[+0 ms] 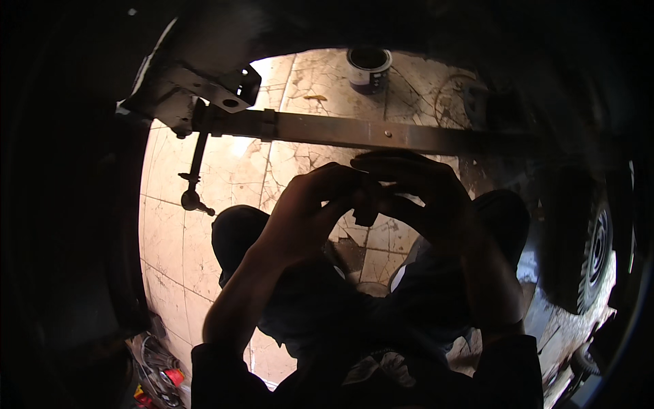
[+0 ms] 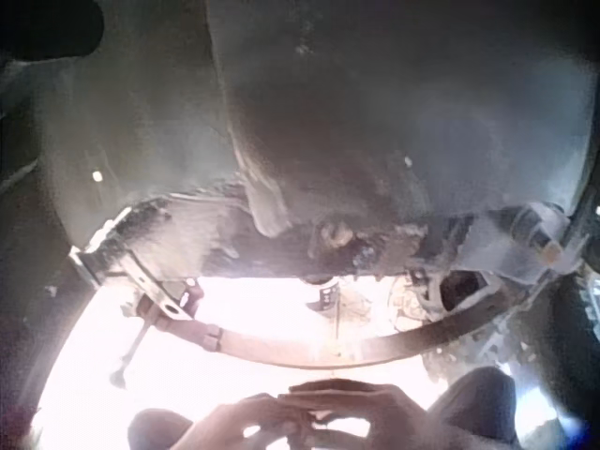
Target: The person sits on the floor under a vehicle and scrubs a metal undercarriage beam with a wire brush. They repeatedly dip the brush into a container and scrub the same section of the beam.
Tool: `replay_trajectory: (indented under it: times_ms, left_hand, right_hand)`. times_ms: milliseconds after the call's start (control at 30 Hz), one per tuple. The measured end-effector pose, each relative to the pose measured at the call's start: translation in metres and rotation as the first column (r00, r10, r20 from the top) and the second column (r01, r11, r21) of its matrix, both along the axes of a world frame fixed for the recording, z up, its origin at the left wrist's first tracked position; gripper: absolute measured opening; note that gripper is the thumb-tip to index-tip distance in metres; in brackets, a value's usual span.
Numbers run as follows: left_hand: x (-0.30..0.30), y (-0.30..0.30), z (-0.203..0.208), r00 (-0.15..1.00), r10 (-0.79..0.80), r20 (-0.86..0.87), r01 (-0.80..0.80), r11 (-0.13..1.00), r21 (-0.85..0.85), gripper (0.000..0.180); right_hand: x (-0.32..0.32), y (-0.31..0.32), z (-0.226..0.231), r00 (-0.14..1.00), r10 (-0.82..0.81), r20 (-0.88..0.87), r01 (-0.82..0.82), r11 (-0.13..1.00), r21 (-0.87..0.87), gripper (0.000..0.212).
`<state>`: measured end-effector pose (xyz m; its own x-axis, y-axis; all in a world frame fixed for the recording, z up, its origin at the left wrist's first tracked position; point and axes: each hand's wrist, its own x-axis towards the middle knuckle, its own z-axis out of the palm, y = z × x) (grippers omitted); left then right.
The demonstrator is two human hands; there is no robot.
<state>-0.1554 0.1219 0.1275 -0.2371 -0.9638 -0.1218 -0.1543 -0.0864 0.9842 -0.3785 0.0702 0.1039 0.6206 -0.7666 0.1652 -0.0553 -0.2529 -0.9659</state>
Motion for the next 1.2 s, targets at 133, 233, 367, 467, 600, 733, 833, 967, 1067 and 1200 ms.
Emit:
replay_trajectory:
  times_ms: [133,233,367,467,600,733,833,967,1067,1200]
  left_hand:
    - [0.01,-0.012,-0.039,0.963,0.091,-0.252,-0.082,0.995,0.049,0.022]
    - [0.003,-0.001,-0.046,0.928,0.22,-0.301,-0.208,0.976,0.069,0.029]
    - [0.0,-0.004,-0.049,0.909,0.284,-0.306,-0.262,0.959,0.113,0.034]
    - [-0.005,-0.001,-0.043,0.919,0.249,-0.305,-0.205,0.964,0.169,0.036]
    - [0.0,0.008,-0.042,0.925,0.255,-0.281,-0.208,0.96,0.185,0.031]
    - [0.005,0.012,-0.037,0.918,0.285,-0.276,-0.223,0.946,0.234,0.024]
    - [0.012,0.021,-0.04,0.925,0.326,-0.195,-0.282,0.933,0.223,0.021]
    - [0.019,0.025,-0.044,0.926,0.254,-0.28,-0.233,0.966,0.109,0.017]
    - [0.009,0.019,-0.047,0.901,0.274,-0.337,-0.248,0.961,0.119,0.017]
    - [0.004,0.012,-0.042,0.892,0.283,-0.351,-0.235,0.956,0.175,0.025]
  right_hand:
    - [0.017,-0.018,0.005,0.99,-0.056,-0.131,0.07,0.992,0.104,0.033]
    - [0.026,-0.022,0.003,0.991,-0.096,-0.093,0.094,0.995,-0.023,0.029]
    - [0.031,-0.02,0.004,0.986,-0.126,-0.112,0.112,0.986,-0.124,0.036]
    - [0.032,-0.016,-0.001,0.987,-0.132,-0.088,0.129,0.991,-0.037,0.044]
    - [0.037,-0.004,-0.01,0.963,-0.245,-0.109,0.231,0.965,-0.127,0.05]
    - [0.024,-0.005,-0.015,0.999,0.017,-0.042,-0.007,0.973,0.229,0.048]
    - [0.023,-0.001,0.0,0.991,0.031,-0.128,0.012,0.947,0.322,0.041]
    - [0.024,0.007,-0.007,0.992,-0.07,-0.107,0.105,0.925,0.365,0.035]
    - [0.023,0.01,-0.018,0.991,-0.133,0.03,0.105,0.883,0.457,0.035]
    - [0.019,0.007,-0.019,0.969,-0.2,0.147,0.113,0.883,0.455,0.03]
